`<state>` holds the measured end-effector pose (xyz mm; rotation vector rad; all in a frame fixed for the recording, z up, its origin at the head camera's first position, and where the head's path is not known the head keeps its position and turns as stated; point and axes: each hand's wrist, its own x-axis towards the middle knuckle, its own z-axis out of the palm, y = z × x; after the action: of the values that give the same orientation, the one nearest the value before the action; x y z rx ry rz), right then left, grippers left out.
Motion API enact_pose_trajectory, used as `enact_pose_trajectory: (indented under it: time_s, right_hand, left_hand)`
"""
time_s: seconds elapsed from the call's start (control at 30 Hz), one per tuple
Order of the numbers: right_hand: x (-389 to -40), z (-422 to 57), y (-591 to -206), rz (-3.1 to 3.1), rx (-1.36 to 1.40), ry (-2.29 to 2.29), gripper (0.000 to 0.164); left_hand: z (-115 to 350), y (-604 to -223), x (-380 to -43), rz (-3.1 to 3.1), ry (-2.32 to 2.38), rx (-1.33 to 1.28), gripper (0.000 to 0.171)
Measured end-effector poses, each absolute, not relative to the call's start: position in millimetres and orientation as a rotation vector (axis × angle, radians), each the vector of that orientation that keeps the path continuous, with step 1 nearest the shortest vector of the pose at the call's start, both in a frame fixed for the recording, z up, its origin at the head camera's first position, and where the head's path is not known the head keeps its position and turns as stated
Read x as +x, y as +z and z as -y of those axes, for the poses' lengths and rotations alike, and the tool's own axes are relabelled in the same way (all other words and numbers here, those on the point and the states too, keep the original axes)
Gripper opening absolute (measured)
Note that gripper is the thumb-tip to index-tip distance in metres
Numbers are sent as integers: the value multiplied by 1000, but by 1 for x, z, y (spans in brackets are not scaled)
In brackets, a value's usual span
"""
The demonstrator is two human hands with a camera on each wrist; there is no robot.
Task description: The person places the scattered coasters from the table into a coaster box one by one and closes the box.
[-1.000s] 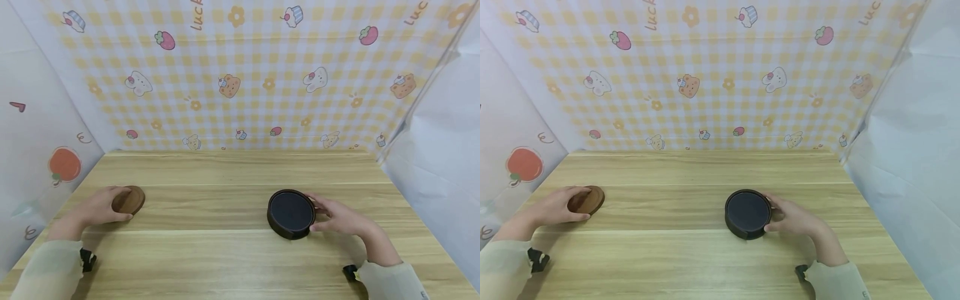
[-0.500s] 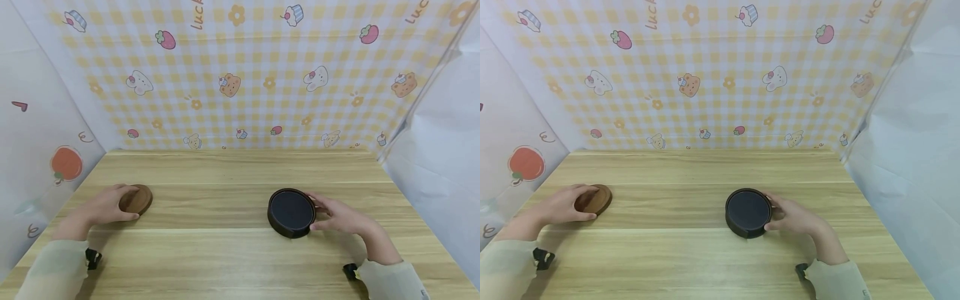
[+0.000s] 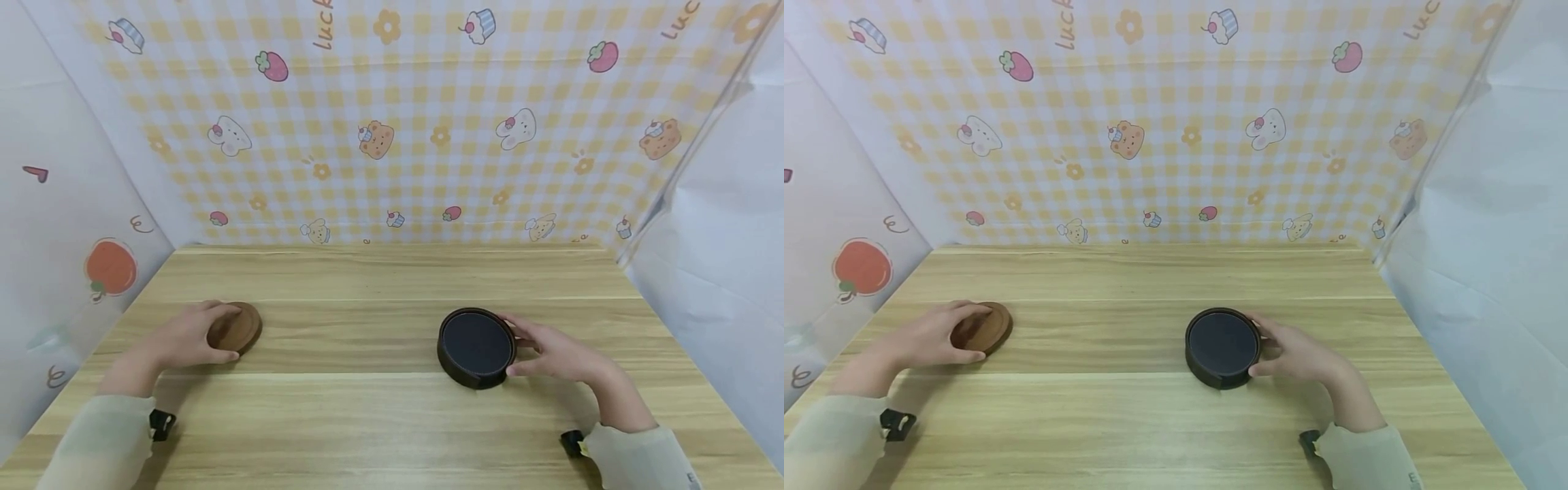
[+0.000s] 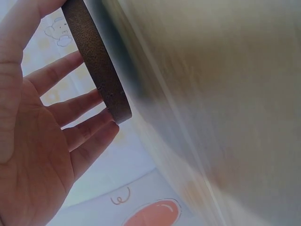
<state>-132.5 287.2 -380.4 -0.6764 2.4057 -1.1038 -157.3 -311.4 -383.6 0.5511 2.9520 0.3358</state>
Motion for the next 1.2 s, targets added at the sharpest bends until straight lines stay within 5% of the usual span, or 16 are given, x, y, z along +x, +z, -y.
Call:
enact_pose_trajectory:
  time_s: [1.2]
  right_hand:
    - [-132,-288,-379,-2403,-687,-1098,94]
  left_hand:
    - [256,-380,-151,-2924,371,735,79]
